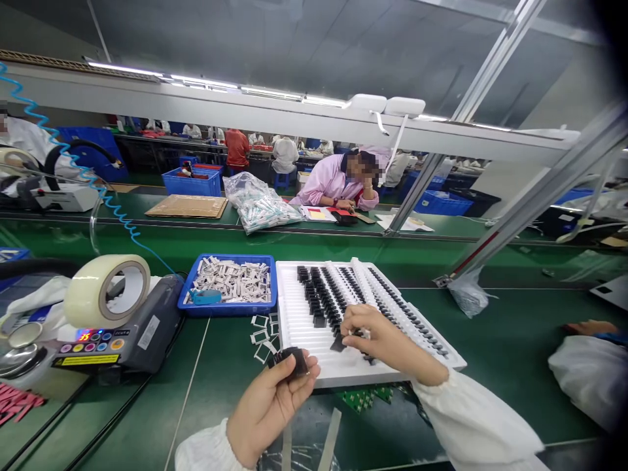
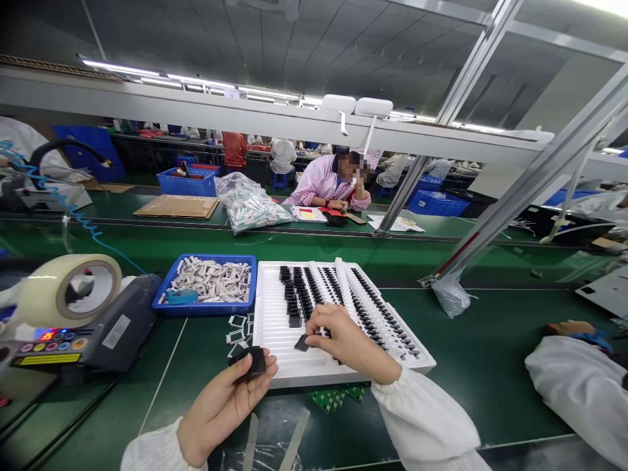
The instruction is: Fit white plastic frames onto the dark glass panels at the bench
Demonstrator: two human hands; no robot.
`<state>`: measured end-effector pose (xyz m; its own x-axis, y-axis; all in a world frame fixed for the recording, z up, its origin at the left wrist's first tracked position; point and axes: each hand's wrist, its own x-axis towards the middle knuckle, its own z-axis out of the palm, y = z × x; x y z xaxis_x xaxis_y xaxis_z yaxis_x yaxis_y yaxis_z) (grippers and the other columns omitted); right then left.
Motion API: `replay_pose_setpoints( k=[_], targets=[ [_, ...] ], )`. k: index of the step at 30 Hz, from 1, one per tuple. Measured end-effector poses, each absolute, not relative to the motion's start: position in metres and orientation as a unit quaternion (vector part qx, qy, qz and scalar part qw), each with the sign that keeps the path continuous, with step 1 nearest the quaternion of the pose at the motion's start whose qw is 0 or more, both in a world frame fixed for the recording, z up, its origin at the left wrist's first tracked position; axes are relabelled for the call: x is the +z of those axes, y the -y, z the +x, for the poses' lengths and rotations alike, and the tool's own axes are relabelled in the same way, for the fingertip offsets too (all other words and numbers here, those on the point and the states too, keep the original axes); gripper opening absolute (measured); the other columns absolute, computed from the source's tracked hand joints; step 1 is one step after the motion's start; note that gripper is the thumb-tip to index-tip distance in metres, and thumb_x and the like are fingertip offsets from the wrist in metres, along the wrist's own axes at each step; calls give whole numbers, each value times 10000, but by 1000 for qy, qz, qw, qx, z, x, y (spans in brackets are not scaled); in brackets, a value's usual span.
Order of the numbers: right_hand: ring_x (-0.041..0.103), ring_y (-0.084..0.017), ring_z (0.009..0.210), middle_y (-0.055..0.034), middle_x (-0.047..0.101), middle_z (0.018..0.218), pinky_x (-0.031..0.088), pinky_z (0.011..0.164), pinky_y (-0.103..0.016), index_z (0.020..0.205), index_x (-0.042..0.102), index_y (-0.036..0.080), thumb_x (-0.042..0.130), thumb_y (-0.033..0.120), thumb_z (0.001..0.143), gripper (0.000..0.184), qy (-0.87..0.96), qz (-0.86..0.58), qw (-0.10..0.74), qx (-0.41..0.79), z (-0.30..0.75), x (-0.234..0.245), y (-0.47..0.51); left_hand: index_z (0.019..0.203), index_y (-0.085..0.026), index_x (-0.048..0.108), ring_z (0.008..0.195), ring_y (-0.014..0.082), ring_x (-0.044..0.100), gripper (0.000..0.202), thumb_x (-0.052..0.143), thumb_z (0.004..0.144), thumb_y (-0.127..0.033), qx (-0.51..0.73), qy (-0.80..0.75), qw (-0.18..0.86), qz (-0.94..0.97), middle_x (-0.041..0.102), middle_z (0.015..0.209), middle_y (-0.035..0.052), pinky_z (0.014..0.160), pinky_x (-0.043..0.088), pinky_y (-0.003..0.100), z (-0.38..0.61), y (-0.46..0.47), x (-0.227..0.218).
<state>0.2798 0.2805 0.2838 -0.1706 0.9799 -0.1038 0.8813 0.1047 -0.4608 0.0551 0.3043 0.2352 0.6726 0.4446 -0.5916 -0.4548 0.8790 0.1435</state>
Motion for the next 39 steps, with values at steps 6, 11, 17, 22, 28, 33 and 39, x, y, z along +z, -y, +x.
replay_pose_setpoints(
  k=[6, 11, 17, 22, 28, 33, 39],
  targets=[
    [522, -137, 812, -3, 559, 790, 391, 755, -247, 783, 662, 172, 650, 292, 787, 121, 769, -475, 169, 392, 235, 315, -299, 928, -17, 648, 832, 246, 697, 182, 602, 791, -127, 209, -271, 937, 66, 733, 884, 175, 755, 555, 321, 48, -299, 232],
    [550, -156, 853, -10, 611, 864, 387, 846, -293, 877, 656, 188, 698, 266, 738, 165, 769, -507, 158, 354, 211, 304, -312, 865, -38, 668, 802, 212, 699, 121, 598, 786, -98, 243, -278, 926, 72, 739, 844, 148, 749, 550, 297, 36, -299, 229],
    [491, -234, 1155, -116, 523, 1284, 351, 975, -319, 1324, 413, 155, 704, 322, 686, 721, 801, -445, 136, 378, 176, 306, -315, 864, -96, 664, 712, 163, 682, 155, 676, 709, -91, 298, -314, 899, 66, 733, 782, 89, 697, 530, 264, 15, -302, 228],
    [616, -186, 828, -44, 675, 863, 392, 903, -316, 1000, 614, 174, 588, 237, 758, 251, 858, -410, 68, 302, 127, 292, -312, 1061, -199, 611, 806, 178, 667, 516, 796, 580, -196, 301, -245, 913, 129, 722, 875, 47, 749, 497, 292, -15, -299, 226],
    [536, -242, 1104, -112, 580, 1203, 364, 962, -323, 1281, 461, 164, 711, 339, 686, 668, 862, -313, 65, 394, 101, 283, -321, 921, -184, 656, 795, 202, 643, 460, 822, 504, -287, 295, -243, 897, 221, 682, 788, 30, 752, 466, 315, -57, -295, 211],
    [510, -205, 1118, -83, 529, 1253, 370, 935, -252, 1255, 512, 187, 755, 311, 640, 673, 862, -224, 36, 453, 86, 285, -337, 910, -132, 676, 889, 264, 606, 522, 848, 441, -284, 247, -239, 860, 377, 672, 847, 82, 885, 407, 396, -89, -300, 209],
    [513, -216, 985, -53, 580, 1103, 326, 902, -337, 1029, 619, 182, 823, 346, 442, 643, 918, -243, 55, 309, 57, 272, -336, 971, -170, 659, 983, 278, 581, 626, 870, 388, -253, 226, -250, 852, 401, 666, 953, 80, 891, 413, 382, -110, -310, 212]
  ],
)
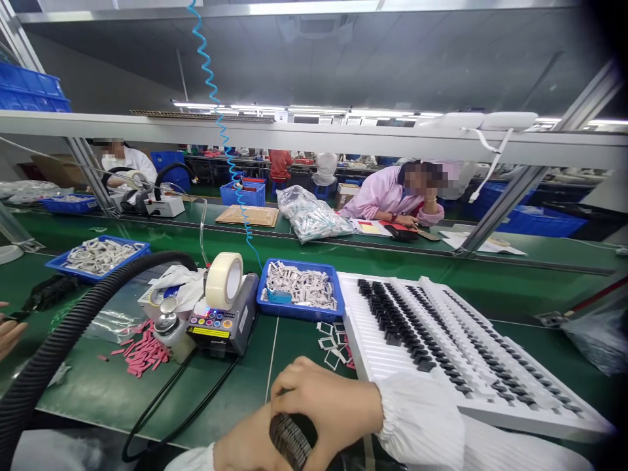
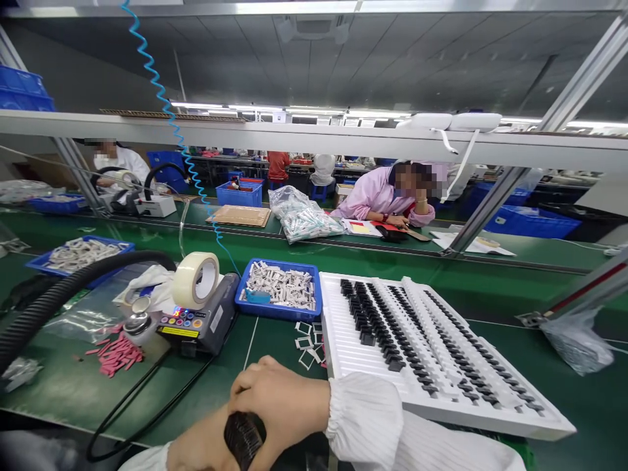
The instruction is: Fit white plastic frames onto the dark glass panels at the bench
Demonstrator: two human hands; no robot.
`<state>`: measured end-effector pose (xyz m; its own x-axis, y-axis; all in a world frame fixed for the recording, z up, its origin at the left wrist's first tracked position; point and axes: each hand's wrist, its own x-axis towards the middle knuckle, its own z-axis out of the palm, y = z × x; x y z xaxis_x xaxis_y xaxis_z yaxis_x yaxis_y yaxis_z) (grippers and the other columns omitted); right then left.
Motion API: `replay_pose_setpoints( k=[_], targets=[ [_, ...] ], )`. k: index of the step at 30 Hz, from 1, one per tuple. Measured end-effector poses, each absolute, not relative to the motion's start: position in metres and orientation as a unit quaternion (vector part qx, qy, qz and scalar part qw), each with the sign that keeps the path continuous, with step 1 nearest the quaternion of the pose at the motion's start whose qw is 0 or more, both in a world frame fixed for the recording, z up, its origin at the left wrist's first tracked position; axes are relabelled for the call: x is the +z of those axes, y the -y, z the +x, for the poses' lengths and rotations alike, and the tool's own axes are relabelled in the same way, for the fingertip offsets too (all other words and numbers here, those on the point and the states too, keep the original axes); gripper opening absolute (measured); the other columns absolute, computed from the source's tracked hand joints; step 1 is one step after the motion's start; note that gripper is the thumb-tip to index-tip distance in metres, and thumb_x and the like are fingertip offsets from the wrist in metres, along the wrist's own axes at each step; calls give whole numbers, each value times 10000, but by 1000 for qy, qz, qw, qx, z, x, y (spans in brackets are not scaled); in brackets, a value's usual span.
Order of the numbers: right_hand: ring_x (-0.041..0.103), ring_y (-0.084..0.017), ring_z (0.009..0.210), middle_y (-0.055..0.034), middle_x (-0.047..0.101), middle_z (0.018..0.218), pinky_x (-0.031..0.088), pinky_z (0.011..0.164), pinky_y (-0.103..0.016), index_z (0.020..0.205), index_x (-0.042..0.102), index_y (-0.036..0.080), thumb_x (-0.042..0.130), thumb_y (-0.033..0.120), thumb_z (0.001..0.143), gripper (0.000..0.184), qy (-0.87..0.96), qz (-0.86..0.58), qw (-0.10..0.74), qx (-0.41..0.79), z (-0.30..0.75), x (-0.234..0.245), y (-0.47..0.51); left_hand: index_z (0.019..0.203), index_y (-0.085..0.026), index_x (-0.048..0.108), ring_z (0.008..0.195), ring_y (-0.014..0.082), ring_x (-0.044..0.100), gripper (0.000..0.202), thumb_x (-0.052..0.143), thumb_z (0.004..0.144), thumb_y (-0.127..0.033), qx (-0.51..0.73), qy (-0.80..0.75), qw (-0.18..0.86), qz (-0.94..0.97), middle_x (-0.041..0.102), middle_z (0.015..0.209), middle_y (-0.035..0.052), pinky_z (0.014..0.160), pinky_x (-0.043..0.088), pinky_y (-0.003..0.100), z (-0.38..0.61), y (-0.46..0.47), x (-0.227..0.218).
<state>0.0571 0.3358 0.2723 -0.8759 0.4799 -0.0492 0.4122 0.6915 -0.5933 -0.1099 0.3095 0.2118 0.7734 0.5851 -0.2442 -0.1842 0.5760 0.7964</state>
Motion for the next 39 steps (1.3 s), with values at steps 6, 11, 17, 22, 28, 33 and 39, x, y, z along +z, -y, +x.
replay_pose_setpoints(
  k=[6, 11, 17, 22, 28, 33, 39],
  targets=[
    [536, -169, 836, 3, 636, 870, 363, 785, -283, 951, 617, 195, 770, 502, 490, 575, 911, -330, 52, 241, 47, 267, -367, 1055, -143, 603, 880, 219, 644, 640, 850, 479, -274, 309, -251, 889, 228, 687, 965, 110, 805, 461, 323, -125, -322, 199],
    [545, -244, 933, -86, 625, 951, 391, 826, -361, 988, 613, 118, 739, 475, 600, 542, 867, -477, -16, 144, 32, 239, -415, 884, -128, 617, 810, 187, 671, 210, 703, 704, -194, 384, -416, 817, 110, 704, 856, 109, 837, 466, 341, -127, -331, 173],
    [567, -193, 970, -79, 566, 1110, 479, 824, -398, 1098, 548, 135, 540, 353, 872, 314, 813, -564, -90, 116, 5, 201, -430, 786, -124, 603, 653, 115, 632, 41, 576, 800, -152, 419, -466, 768, 131, 648, 699, 21, 687, 498, 274, -115, -360, 152],
    [587, -183, 931, -87, 563, 1116, 510, 781, -371, 1152, 519, 134, 534, 324, 881, 331, 786, -596, -111, 119, 5, 198, -430, 877, -130, 586, 607, 101, 571, 157, 538, 845, -276, 437, -504, 721, 188, 611, 761, -7, 560, 497, 268, -100, -385, 148],
    [588, -183, 934, -85, 569, 1108, 506, 792, -377, 1151, 521, 133, 531, 321, 883, 327, 800, -578, -106, 120, 14, 200, -438, 935, -132, 585, 658, 111, 583, 190, 534, 848, -293, 442, -528, 694, 212, 621, 842, 18, 582, 509, 280, -91, -395, 145],
    [596, -176, 913, -77, 574, 1098, 512, 781, -373, 1167, 507, 143, 524, 306, 889, 322, 813, -562, -101, 113, 16, 208, -433, 970, -134, 582, 717, 129, 598, 207, 534, 847, -293, 441, -533, 688, 218, 624, 902, 34, 621, 520, 305, -91, -401, 145],
    [610, -189, 881, -76, 619, 1007, 502, 760, -366, 1119, 544, 137, 548, 348, 866, 330, 818, -561, -70, 102, 36, 249, -421, 953, -133, 589, 750, 137, 604, 192, 540, 844, -283, 453, -547, 670, 215, 629, 918, 38, 649, 524, 317, -88, -401, 142]
  ],
)
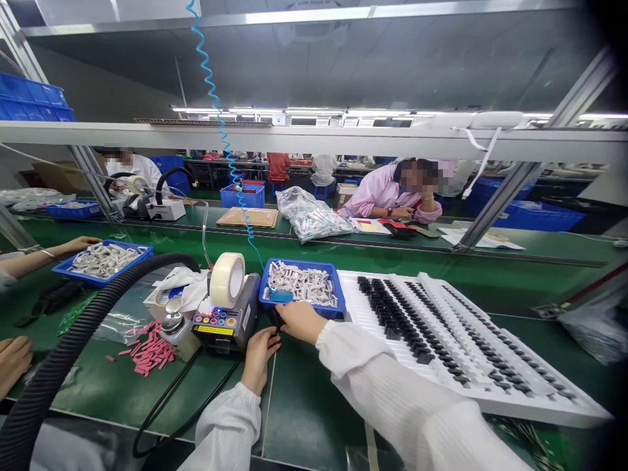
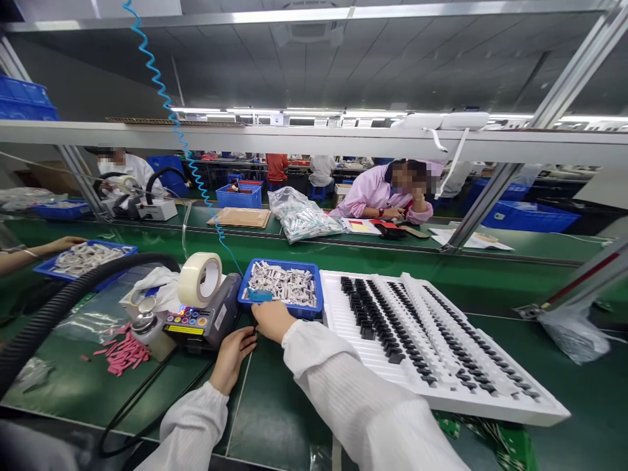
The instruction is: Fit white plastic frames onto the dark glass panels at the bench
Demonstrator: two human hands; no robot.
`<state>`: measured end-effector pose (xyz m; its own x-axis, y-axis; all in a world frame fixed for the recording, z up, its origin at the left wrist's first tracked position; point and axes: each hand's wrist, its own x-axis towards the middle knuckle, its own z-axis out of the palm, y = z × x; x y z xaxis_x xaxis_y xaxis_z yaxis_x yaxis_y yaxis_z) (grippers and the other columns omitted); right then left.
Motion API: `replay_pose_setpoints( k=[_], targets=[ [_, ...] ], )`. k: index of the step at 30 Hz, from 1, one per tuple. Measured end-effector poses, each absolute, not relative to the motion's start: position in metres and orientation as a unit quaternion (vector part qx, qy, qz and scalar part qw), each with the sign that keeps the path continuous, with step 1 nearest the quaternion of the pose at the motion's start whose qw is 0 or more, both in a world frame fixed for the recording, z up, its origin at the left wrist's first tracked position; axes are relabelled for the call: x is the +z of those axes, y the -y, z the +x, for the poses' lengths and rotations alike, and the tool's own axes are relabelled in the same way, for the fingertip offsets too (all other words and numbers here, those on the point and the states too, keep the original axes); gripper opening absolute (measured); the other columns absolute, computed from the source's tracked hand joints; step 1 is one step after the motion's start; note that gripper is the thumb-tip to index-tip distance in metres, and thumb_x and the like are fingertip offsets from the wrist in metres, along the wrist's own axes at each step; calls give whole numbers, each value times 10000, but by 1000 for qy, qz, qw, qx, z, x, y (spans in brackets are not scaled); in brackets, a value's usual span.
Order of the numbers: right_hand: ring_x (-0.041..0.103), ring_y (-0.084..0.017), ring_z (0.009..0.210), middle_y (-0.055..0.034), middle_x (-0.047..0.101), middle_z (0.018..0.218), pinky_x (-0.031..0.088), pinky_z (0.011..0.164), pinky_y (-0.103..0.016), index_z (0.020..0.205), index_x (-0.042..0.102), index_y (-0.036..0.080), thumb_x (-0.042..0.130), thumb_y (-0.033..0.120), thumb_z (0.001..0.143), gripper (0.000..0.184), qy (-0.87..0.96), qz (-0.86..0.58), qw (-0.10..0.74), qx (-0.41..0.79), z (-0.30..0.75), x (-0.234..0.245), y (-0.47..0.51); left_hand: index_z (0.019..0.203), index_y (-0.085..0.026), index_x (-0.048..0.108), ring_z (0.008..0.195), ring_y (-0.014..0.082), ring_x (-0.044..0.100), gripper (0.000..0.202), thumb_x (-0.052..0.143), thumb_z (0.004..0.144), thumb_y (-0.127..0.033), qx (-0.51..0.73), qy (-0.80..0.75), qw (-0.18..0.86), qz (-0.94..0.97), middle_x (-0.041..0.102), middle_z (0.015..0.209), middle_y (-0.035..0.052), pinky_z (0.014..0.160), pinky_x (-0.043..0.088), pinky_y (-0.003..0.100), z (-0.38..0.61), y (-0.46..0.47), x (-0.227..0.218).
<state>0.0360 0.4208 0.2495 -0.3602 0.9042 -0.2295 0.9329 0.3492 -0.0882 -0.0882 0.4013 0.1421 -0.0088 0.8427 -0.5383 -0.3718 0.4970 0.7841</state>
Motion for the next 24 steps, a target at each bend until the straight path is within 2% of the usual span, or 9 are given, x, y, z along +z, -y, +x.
replay_pose_setpoints(
  k=[3, 6, 10, 13, 17, 21, 24],
  targets=[
    [621, -235, 899, -96, 657, 972, 469, 736, -331, 1161, 541, 173, 552, 373, 847, 372, -817, 569, 19, -87, 65, 293, -409, 939, -131, 592, 744, 135, 603, 177, 543, 842, -271, 455, -556, 662, 215, 629, 910, 36, 649, 523, 315, -86, -399, 142],
    [623, -215, 881, -69, 667, 989, 436, 716, -288, 1232, 489, 216, 485, 391, 880, 393, -802, 592, -29, -70, 108, 335, -391, 920, -129, 597, 755, 136, 605, 154, 551, 837, -251, 460, -557, 655, 221, 631, 907, 34, 659, 524, 318, -84, -396, 144],
    [625, -185, 755, -29, 689, 829, 394, 613, -250, 1148, 555, 218, 470, 362, 882, 314, -747, 660, -53, -61, 172, 355, -364, 858, -123, 609, 737, 128, 609, 109, 564, 827, -217, 466, -556, 650, 227, 645, 870, 23, 664, 521, 312, -84, -392, 146],
    [619, -175, 704, -23, 688, 777, 383, 587, -247, 1074, 602, 209, 475, 328, 872, 267, -707, 704, -28, -63, 213, 337, -349, 811, -120, 619, 701, 116, 607, 69, 574, 814, -173, 470, -560, 643, 229, 652, 816, 7, 656, 516, 298, -82, -391, 147],
    [624, -178, 722, -25, 683, 779, 399, 595, -247, 999, 648, 199, 529, 269, 836, 213, -697, 713, 9, -72, 246, 290, -337, 782, -105, 646, 678, 108, 607, 72, 577, 779, -85, 474, -564, 634, 235, 664, 789, 20, 640, 511, 268, -79, -390, 146],
    [590, -240, 923, -85, 653, 954, 403, 768, -310, 1003, 664, 174, 608, 209, 776, 236, -709, 703, 29, -48, 251, 246, -331, 728, -109, 681, 667, 115, 615, 109, 592, 719, -47, 483, -570, 622, 236, 672, 789, 56, 620, 512, 244, -76, -389, 145],
    [559, -279, 961, -111, 626, 995, 366, 830, -376, 1020, 656, 156, 617, 189, 768, 257, -709, 704, 37, -25, 251, 226, -328, 693, -118, 687, 657, 124, 611, 100, 613, 675, -53, 489, -575, 612, 236, 669, 791, 63, 599, 512, 243, -76, -388, 144]
  ],
)
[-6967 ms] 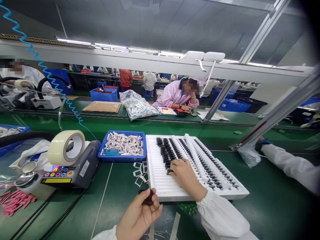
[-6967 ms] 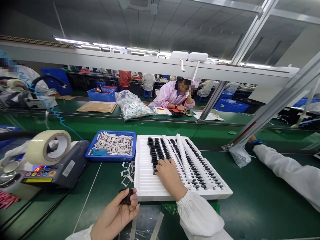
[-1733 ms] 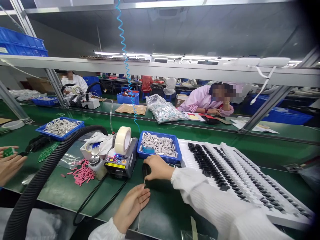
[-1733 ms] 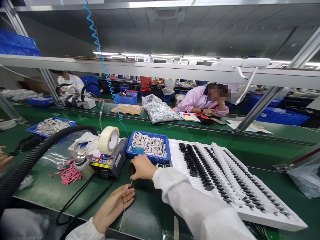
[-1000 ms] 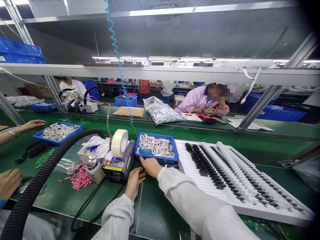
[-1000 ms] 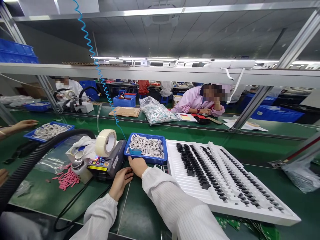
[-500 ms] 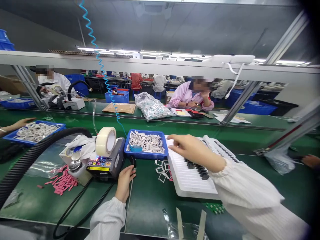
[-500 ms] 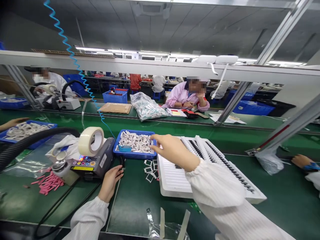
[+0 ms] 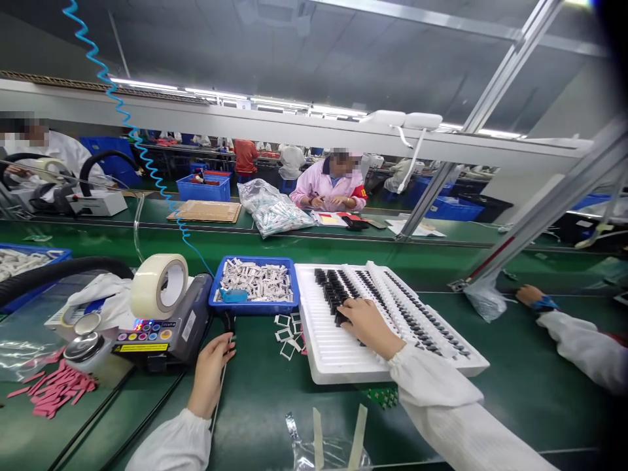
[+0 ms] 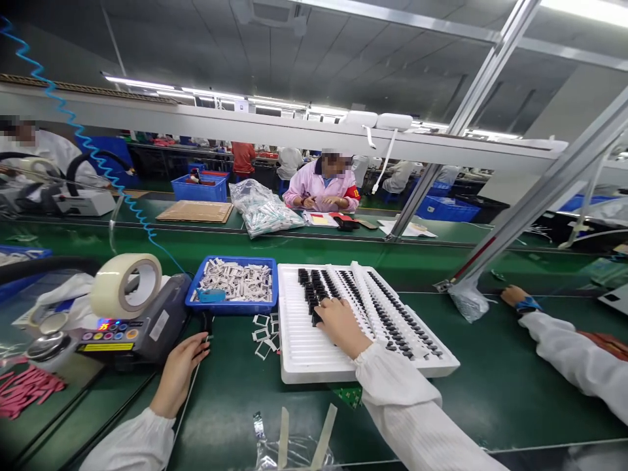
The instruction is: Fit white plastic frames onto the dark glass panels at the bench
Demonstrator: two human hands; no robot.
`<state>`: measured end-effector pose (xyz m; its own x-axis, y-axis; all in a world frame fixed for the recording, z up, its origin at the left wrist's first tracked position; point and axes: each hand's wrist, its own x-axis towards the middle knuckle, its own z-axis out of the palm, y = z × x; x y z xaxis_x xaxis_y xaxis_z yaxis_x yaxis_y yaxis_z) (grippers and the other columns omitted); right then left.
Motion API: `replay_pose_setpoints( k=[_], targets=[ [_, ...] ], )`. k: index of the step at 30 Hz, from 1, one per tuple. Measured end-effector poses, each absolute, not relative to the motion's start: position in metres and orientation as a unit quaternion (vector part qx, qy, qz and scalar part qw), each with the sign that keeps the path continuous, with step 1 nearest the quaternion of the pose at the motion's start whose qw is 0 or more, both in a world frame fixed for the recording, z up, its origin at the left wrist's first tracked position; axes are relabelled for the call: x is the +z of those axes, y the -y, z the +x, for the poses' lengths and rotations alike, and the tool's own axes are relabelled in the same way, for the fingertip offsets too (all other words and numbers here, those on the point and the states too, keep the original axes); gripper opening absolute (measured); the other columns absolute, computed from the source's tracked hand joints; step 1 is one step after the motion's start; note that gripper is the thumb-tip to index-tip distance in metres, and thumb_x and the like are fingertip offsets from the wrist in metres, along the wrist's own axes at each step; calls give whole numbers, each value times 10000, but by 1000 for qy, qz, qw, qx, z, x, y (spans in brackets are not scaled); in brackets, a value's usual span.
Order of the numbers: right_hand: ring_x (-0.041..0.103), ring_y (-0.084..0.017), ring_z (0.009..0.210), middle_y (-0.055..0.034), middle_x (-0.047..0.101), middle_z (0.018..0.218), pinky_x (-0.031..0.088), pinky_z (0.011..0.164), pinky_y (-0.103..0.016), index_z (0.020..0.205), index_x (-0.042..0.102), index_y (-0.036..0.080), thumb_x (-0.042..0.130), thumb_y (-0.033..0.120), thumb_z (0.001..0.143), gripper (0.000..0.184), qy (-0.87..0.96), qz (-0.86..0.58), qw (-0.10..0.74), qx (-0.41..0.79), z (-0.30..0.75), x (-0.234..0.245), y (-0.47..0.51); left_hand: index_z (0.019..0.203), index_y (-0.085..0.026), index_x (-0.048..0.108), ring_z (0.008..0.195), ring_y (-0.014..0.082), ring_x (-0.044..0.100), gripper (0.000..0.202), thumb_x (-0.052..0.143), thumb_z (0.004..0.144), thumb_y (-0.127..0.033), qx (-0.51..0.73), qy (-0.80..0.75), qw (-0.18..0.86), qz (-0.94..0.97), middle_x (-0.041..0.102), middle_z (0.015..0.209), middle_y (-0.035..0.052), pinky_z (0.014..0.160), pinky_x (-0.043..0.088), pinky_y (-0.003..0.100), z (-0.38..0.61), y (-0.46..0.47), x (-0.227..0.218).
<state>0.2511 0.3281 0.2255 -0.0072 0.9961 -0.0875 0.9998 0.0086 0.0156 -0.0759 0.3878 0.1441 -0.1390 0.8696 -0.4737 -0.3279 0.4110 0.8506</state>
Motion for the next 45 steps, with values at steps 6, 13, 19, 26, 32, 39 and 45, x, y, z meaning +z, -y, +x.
replay_pose_setpoints(
  k=[6, 13, 19, 26, 32, 39, 45],
  targets=[
    [572, -216, 913, -62, 614, 949, 349, 782, -309, 932, 628, 179, 601, 198, 786, 150, -709, 703, 40, -22, 260, 210, -331, 718, -129, 692, 716, 145, 593, 119, 682, 610, -178, 504, -574, 598, 242, 649, 804, 55, 580, 503, 238, -72, -378, 151],
    [583, -212, 888, -46, 633, 939, 316, 759, -300, 908, 608, 196, 633, 238, 769, 148, -752, 653, 82, -31, 266, 218, -341, 794, -169, 690, 821, 164, 575, 285, 732, 596, -368, 521, -528, 607, 284, 633, 884, 42, 660, 505, 245, -51, -349, 177],
    [590, -221, 848, -50, 655, 873, 281, 771, -326, 965, 609, 213, 625, 200, 771, 195, -808, 572, 138, -20, 267, 223, -347, 832, -182, 691, 865, 182, 568, 318, 730, 618, -413, 526, -506, 609, 311, 623, 962, 50, 682, 500, 259, -35, -337, 191],
    [588, -168, 743, -43, 657, 755, 297, 804, -331, 816, 638, 170, 546, 138, 813, 97, -832, 522, 183, -32, 270, 223, -357, 811, -183, 686, 854, 187, 566, 324, 734, 607, -431, 520, -509, 613, 309, 618, 962, 50, 685, 497, 277, -30, -333, 187],
    [589, -155, 750, 0, 650, 759, 380, 838, -367, 816, 639, 147, 580, 300, 833, 164, -835, 513, 177, -87, 273, 228, -369, 817, -184, 682, 853, 180, 564, 323, 722, 621, -438, 508, -508, 622, 311, 622, 935, 41, 696, 487, 272, -27, -333, 188],
    [624, -149, 763, -14, 711, 848, 352, 840, -285, 910, 680, 210, 602, 184, 800, 137, -849, 502, 55, -155, 263, 281, -363, 869, -169, 662, 855, 184, 602, 282, 694, 687, -382, 458, -441, 695, 337, 649, 887, 55, 785, 484, 308, 7, -332, 217],
    [603, -135, 802, -13, 688, 855, 420, 735, -205, 986, 645, 197, 613, 144, 764, 231, -849, 433, -43, -298, 210, 315, -318, 1038, -172, 588, 762, 179, 635, 546, 801, 562, -334, 237, -234, 891, 309, 661, 934, 99, 614, 488, 264, 47, -318, 239]
  ],
)
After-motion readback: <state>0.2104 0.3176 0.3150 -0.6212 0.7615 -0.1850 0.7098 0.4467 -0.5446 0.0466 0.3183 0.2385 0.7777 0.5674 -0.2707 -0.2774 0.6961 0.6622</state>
